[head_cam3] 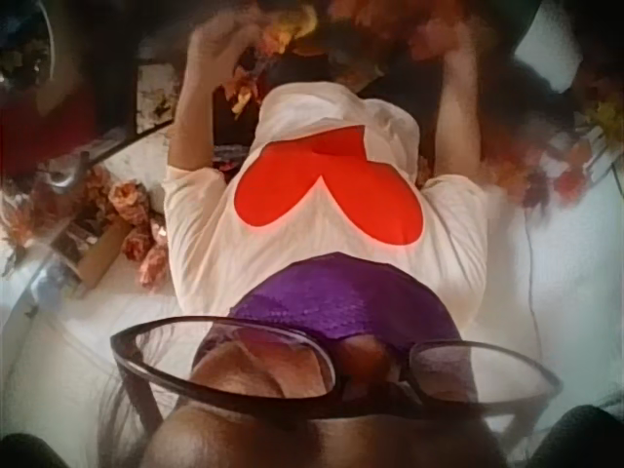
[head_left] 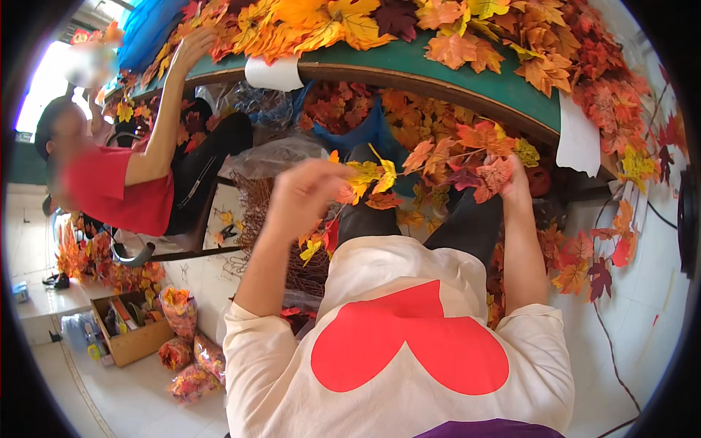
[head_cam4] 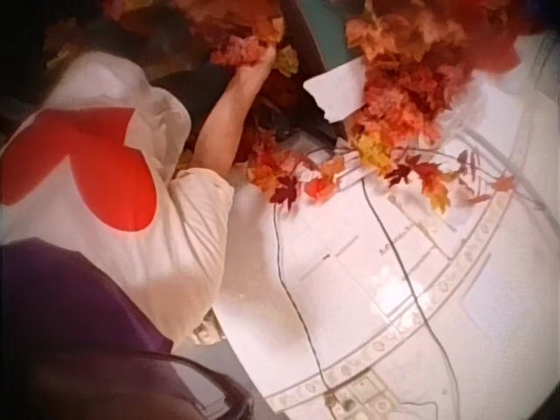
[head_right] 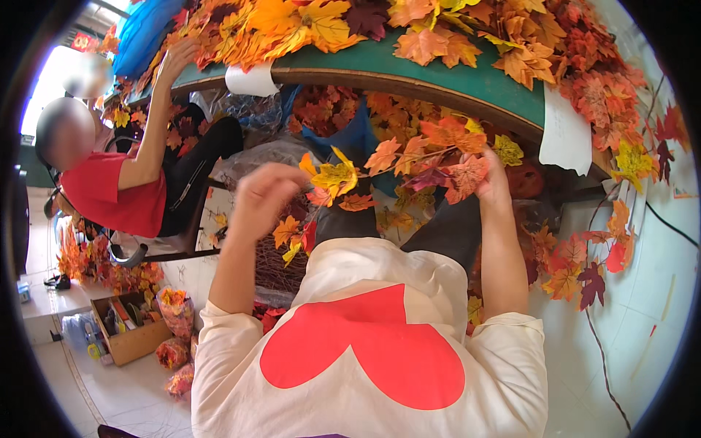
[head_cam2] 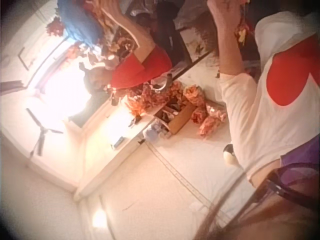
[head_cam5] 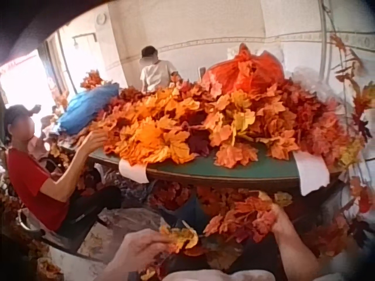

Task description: Manually assemble bundles of artificial autumn leaves by twisting their stems together.

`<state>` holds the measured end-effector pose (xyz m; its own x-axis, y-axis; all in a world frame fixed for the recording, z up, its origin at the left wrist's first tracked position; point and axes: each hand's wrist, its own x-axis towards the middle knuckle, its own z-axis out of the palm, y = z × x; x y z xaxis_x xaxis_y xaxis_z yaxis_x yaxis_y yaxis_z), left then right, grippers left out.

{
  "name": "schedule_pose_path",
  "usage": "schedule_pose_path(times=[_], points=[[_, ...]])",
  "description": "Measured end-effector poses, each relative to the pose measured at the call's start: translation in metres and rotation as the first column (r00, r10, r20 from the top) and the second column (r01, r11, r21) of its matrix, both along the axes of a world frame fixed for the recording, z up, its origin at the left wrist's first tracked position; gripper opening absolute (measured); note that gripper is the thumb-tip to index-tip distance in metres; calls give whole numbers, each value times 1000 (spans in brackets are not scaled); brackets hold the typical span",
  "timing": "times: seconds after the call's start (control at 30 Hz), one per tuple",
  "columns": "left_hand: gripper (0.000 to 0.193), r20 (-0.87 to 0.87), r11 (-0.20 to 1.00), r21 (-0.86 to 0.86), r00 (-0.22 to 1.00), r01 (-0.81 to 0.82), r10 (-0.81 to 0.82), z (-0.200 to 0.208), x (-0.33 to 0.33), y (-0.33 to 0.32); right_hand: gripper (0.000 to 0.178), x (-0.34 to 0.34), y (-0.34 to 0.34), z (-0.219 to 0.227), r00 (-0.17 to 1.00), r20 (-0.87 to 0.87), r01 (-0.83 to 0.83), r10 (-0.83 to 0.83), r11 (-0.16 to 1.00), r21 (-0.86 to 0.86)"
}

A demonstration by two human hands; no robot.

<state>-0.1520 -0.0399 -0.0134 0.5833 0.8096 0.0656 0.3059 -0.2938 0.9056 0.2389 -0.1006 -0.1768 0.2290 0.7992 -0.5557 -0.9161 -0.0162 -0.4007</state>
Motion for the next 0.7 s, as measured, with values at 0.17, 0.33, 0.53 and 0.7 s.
schedule_pose_path(times=[0.17, 0.33, 0.53, 0.7], points=[[27, -38, 889, 245, 920, 388, -391, -34, 87, -34, 23, -34, 3, 28, 995, 96, 14, -7, 997, -76], [31, -140, 844, 531, 975, -74, 173, -89, 103, -9, 22, -75, 6, 59, 973, 229, 5, -3, 1000, -9], [17, -29, 969, -111, 975, -221, 219, -109, 48, -11, 20, -112, 25, 49, 967, 240, -101, 83, 993, 62], [12, -36, 869, -139, 879, -475, 475, -59, -45, -29, 16, -196, 22, 48, 783, 503, -460, 367, 885, 70]])
